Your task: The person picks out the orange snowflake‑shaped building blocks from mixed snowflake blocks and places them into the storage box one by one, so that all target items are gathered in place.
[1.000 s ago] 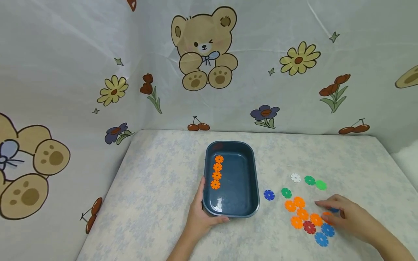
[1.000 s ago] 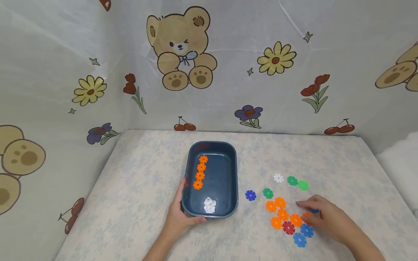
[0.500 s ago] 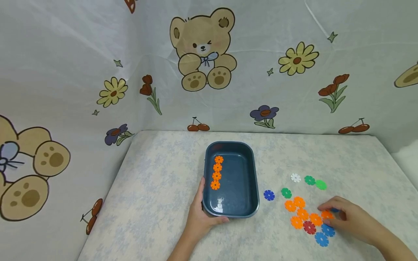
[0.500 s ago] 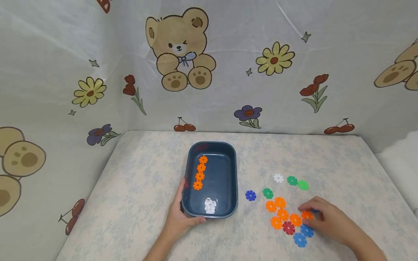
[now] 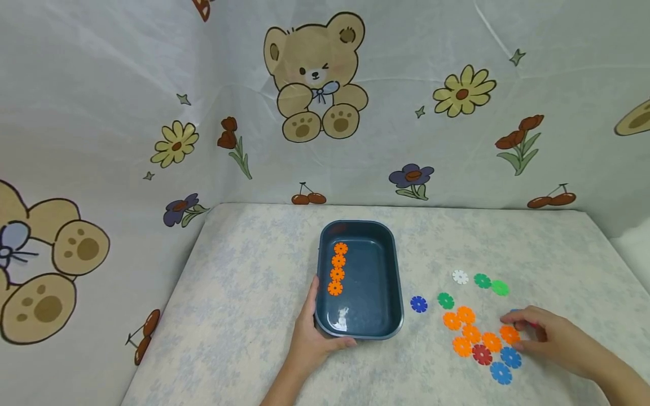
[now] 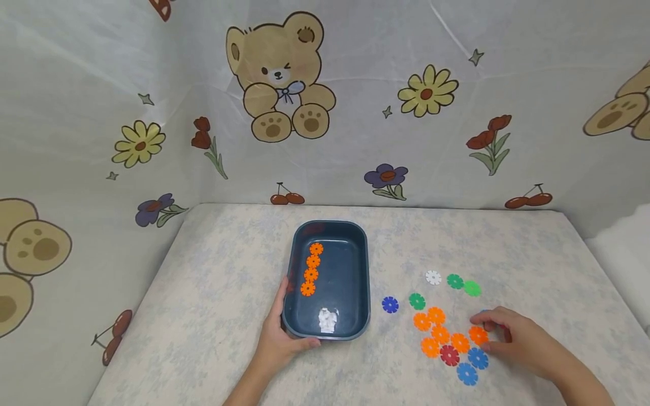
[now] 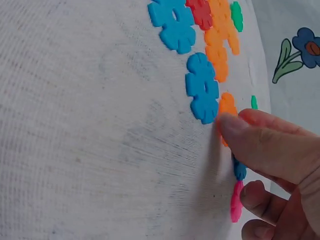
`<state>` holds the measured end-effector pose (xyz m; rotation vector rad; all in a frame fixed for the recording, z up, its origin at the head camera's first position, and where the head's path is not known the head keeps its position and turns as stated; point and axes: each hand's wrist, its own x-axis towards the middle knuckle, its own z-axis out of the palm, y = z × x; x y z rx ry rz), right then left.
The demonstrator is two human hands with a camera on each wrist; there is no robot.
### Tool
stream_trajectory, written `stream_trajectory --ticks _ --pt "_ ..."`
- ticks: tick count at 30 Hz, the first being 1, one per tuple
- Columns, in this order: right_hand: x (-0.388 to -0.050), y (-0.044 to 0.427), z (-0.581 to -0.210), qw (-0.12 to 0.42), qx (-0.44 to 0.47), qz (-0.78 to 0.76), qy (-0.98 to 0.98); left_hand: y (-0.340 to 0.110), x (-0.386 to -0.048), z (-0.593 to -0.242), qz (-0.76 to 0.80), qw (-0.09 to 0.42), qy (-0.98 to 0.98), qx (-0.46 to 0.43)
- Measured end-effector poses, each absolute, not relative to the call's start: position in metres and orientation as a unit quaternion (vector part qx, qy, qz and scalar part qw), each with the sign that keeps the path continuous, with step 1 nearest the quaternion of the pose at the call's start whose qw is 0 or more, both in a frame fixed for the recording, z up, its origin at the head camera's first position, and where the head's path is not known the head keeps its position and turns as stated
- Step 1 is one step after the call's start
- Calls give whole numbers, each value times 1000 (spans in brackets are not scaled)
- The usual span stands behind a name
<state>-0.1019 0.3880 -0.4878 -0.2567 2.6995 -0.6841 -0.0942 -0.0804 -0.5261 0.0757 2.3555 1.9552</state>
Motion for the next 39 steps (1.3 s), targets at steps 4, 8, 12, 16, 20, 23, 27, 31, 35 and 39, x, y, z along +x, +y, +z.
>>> stream_trajectory --ticks 4,8,12,16,20,23,27,31,35,39 --pt "-106 389 -486 192 -89 -230 950 -80 -94 -526 636 39 770 23" --pt "-107 384 -485 207 -69 -238 946 -80 -95 -526 641 39 766 27" --pt "-108 382 -485 211 -53 -248 944 -80 -95 -526 645 41 763 25" --pt "-110 381 -486 216 -46 -243 944 -80 -95 -526 643 43 764 22" --pt "-111 380 -487 218 -45 -235 946 -80 -95 -526 645 42 763 20" --pt "-111 380 -485 210 -53 -233 948 -80 -95 -527 647 41 761 22" --pt "-111 378 -482 205 -59 -250 944 -80 -95 -528 647 40 762 22" --pt "-116 372 -480 193 -66 -281 938 -80 -95 -528 644 41 764 21" --pt "-126 358 -474 168 -84 -317 930 -80 -95 -528 643 42 764 20" --pt "-138 337 -464 153 -105 -346 920 -80 -95 -528 641 42 766 19"
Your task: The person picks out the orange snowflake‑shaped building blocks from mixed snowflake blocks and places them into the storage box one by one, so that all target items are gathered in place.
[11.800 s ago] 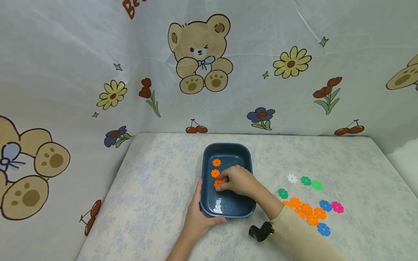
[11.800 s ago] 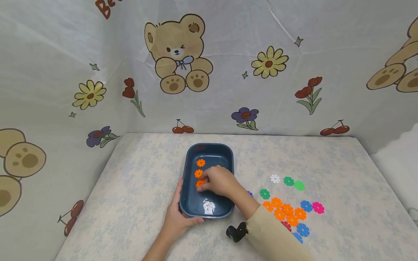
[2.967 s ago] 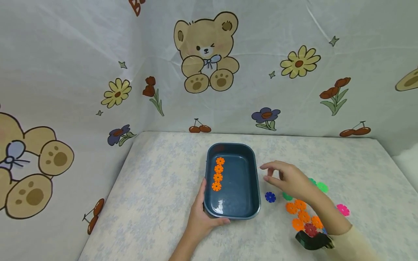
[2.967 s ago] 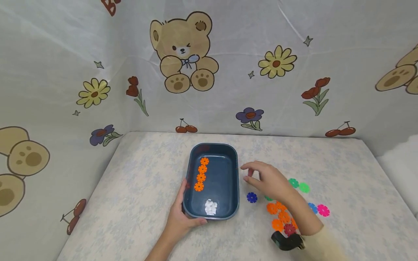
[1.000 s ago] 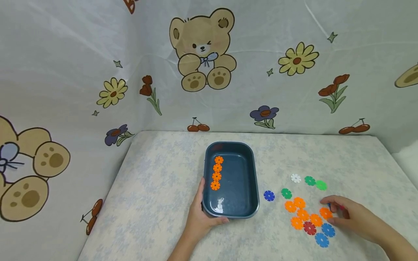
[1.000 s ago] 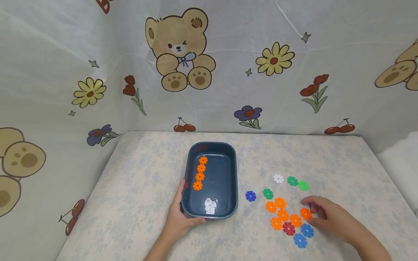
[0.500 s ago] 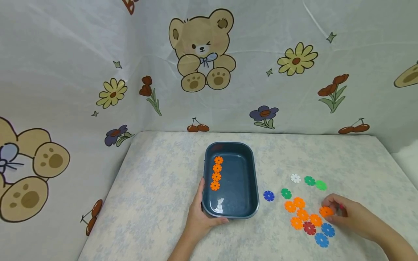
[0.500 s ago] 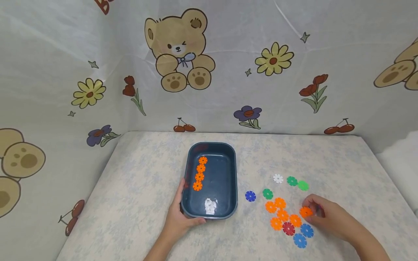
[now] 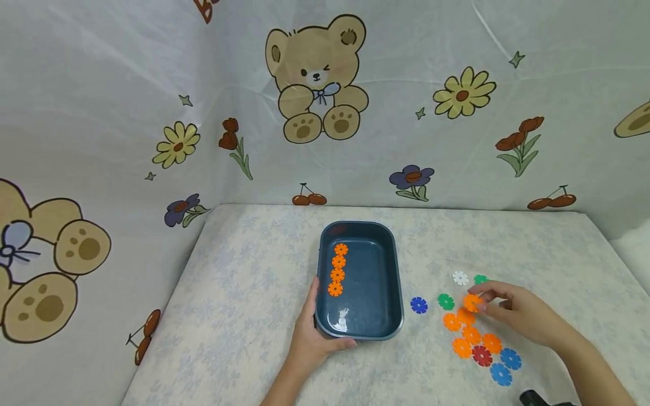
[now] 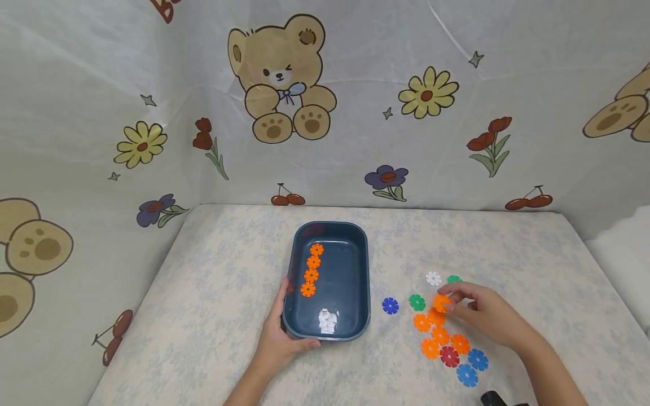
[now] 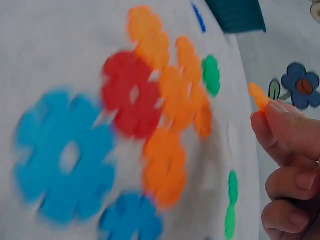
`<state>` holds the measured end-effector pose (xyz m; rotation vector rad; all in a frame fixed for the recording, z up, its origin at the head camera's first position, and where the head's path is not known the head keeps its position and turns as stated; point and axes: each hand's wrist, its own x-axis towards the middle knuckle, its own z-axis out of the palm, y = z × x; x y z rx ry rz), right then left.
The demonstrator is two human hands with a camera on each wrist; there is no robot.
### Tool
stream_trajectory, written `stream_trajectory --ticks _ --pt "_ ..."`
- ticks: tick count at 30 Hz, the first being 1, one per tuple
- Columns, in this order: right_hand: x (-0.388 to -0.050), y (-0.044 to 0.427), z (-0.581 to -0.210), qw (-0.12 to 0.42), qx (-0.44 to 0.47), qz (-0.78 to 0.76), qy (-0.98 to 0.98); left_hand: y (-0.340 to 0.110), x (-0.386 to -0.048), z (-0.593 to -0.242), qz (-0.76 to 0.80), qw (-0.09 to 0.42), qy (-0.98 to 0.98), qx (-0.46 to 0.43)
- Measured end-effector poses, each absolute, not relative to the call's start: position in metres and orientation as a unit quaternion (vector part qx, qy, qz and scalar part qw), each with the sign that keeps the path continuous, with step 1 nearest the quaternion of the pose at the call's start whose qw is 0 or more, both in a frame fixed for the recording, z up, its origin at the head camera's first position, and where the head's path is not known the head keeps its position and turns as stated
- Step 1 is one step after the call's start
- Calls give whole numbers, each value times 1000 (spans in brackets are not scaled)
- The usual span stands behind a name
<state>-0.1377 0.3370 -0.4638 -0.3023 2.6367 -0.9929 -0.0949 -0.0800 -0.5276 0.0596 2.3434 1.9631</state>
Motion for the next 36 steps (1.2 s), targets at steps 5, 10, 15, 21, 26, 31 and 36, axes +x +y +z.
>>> stream_trajectory --ticks 5,10,15,21,26,31,36 --pt "-155 303 -450 158 -117 -386 901 -80 -95 -528 641 42 766 20" --pt "-174 268 -441 161 -143 -411 886 -80 -95 -528 644 41 764 22" --pt "-189 232 -434 163 -185 -418 874 -80 -96 -527 641 43 766 18" --pt "-202 193 -435 181 -226 -417 862 -80 -95 -528 637 44 770 21" --pt "-203 163 -438 191 -266 -401 856 -80 -95 -530 633 43 772 30" --pt "-200 137 -445 194 -300 -373 857 -81 -96 -529 637 46 769 29" --pt "-195 118 -454 196 -326 -333 863 -80 -95 -528 647 43 761 32"
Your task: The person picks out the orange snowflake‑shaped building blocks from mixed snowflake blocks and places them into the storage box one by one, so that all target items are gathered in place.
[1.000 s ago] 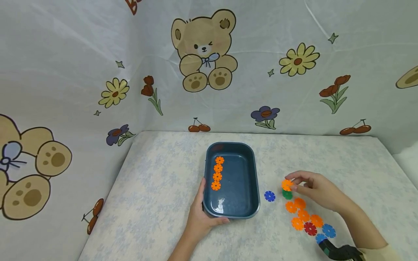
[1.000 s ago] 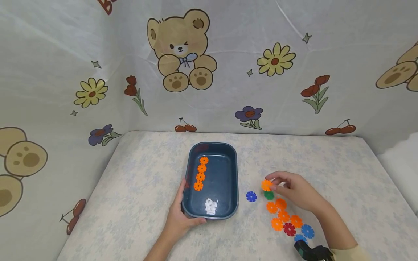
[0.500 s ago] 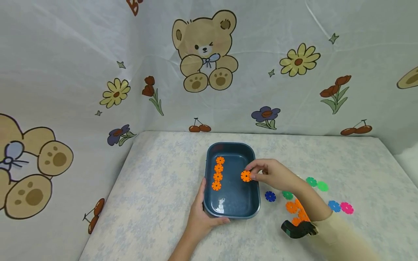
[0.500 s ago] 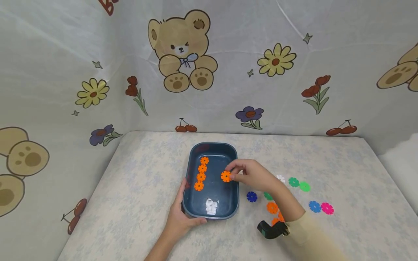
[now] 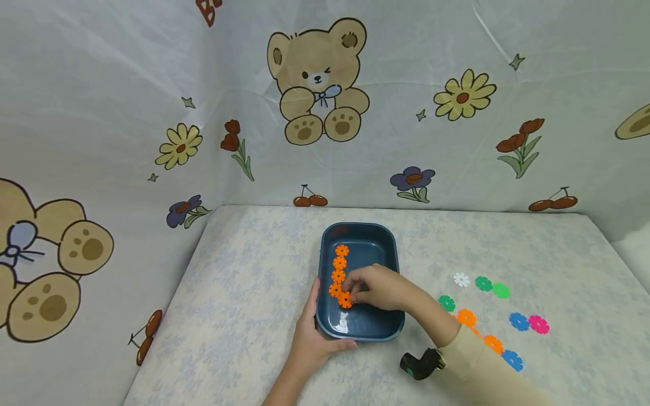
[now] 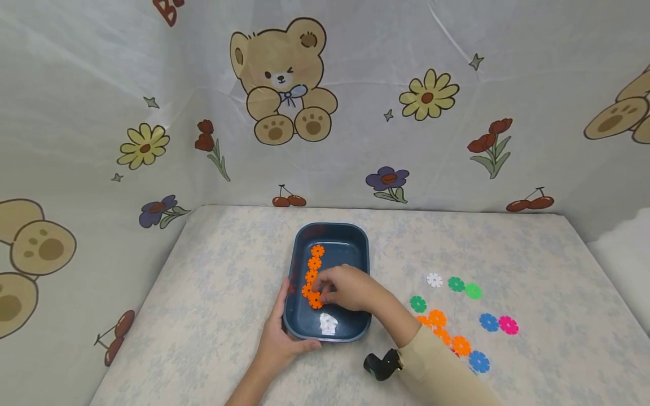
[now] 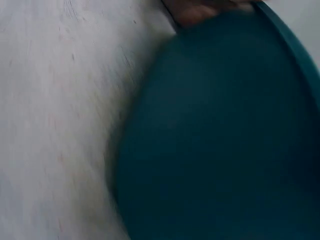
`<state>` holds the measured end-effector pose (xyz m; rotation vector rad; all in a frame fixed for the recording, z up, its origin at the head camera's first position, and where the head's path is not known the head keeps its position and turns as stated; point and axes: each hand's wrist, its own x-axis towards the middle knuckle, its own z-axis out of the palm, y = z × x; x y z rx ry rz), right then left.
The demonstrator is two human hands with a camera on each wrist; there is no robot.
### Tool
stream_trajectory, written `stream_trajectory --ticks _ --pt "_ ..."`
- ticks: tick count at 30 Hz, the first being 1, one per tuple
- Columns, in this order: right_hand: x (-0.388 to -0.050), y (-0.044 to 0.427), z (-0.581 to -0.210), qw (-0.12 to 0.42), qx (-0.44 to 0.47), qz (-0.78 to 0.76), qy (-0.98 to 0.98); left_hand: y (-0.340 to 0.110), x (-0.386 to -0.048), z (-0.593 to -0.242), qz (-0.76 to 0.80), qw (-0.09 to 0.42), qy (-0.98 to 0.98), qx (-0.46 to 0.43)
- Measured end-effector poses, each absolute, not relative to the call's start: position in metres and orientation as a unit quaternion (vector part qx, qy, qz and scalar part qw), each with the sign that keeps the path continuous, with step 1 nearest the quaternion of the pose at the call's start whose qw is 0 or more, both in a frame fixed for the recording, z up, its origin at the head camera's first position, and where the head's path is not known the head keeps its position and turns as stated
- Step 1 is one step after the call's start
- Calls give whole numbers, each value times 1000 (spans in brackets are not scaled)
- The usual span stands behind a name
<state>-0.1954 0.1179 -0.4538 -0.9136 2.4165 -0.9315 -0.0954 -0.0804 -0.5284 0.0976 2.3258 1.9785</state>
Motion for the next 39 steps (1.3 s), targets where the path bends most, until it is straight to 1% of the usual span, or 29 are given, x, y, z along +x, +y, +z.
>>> stream_trajectory --ticks 5,14,24,32,35,39 --pt "-192 106 -461 201 -333 -313 866 -80 -95 -529 649 43 759 35" --pt "-186 96 -473 179 -333 -300 876 -81 -96 -531 647 43 760 43" --pt "-180 94 -470 161 -328 -292 884 -80 -95 -527 647 43 760 38" --pt "-175 115 -445 110 -328 -299 889 -80 -94 -528 649 41 759 37" --pt "-174 130 -437 92 -310 -305 896 -80 -95 -530 649 39 759 36" --pt "-171 156 -428 88 -275 -313 905 -80 -95 -531 642 36 766 31"
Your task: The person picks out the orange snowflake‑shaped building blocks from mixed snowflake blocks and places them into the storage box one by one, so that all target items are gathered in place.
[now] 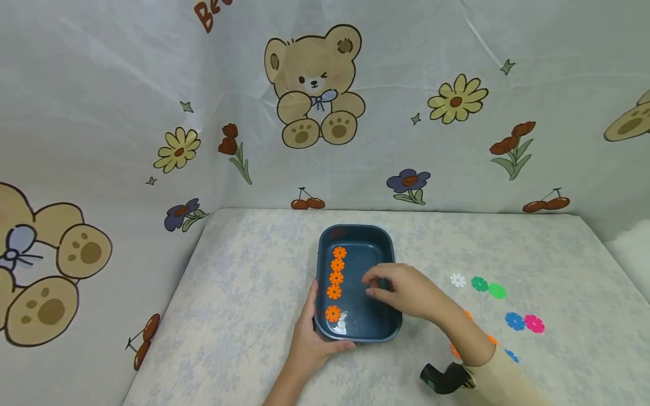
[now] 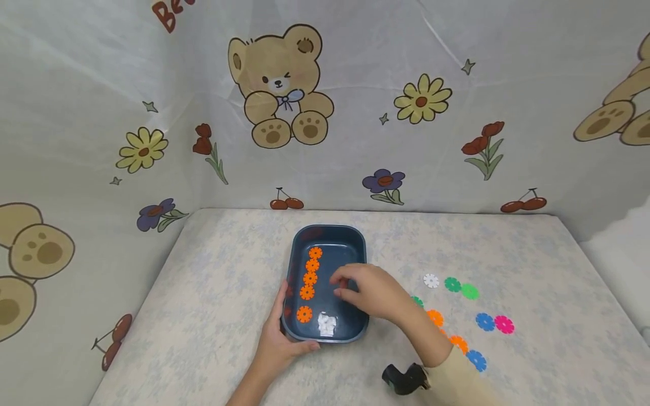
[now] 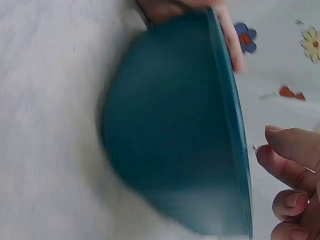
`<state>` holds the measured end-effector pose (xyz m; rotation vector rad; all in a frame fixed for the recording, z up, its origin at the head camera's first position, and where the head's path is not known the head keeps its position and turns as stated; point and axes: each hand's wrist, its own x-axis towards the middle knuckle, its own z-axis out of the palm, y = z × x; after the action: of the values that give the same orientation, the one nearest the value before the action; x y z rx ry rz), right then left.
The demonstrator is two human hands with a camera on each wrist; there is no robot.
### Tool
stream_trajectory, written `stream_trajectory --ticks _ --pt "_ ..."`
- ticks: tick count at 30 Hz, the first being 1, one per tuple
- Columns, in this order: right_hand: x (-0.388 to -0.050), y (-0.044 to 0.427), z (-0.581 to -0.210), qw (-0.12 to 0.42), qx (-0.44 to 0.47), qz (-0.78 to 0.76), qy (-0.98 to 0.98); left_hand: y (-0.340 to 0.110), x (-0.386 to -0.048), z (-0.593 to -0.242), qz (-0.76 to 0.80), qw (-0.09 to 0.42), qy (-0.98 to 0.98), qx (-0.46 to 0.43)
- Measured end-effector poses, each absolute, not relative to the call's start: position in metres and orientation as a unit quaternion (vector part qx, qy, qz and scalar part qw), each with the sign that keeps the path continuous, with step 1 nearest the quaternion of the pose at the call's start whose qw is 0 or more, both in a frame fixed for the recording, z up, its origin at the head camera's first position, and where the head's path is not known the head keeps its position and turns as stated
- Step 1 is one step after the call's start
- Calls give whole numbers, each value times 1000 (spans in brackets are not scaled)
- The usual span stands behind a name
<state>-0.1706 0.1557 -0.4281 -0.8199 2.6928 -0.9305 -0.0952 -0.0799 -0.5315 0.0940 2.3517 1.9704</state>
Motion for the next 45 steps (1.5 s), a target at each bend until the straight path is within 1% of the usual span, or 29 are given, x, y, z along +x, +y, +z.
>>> stream_trajectory --ticks 5,11,15,19,23,27,35,45 --pt "-166 195 -425 90 -224 -314 918 -79 -95 -529 634 39 772 10" --pt "-161 247 -436 97 -156 -294 938 -79 -96 -529 636 36 770 9" --pt "-155 277 -447 123 -116 -276 946 -79 -96 -529 637 36 770 10" --pt "-145 298 -457 160 -84 -274 945 -80 -96 -529 634 35 772 12" --pt "-139 309 -465 206 -56 -289 933 -80 -95 -528 633 35 773 14" --pt "-137 311 -471 227 -36 -281 932 -80 -95 -528 633 37 773 13" --pt "-136 310 -478 220 -43 -285 932 -80 -95 -529 633 36 773 10" --pt "-131 316 -477 206 -56 -282 935 -80 -96 -528 637 41 770 12"
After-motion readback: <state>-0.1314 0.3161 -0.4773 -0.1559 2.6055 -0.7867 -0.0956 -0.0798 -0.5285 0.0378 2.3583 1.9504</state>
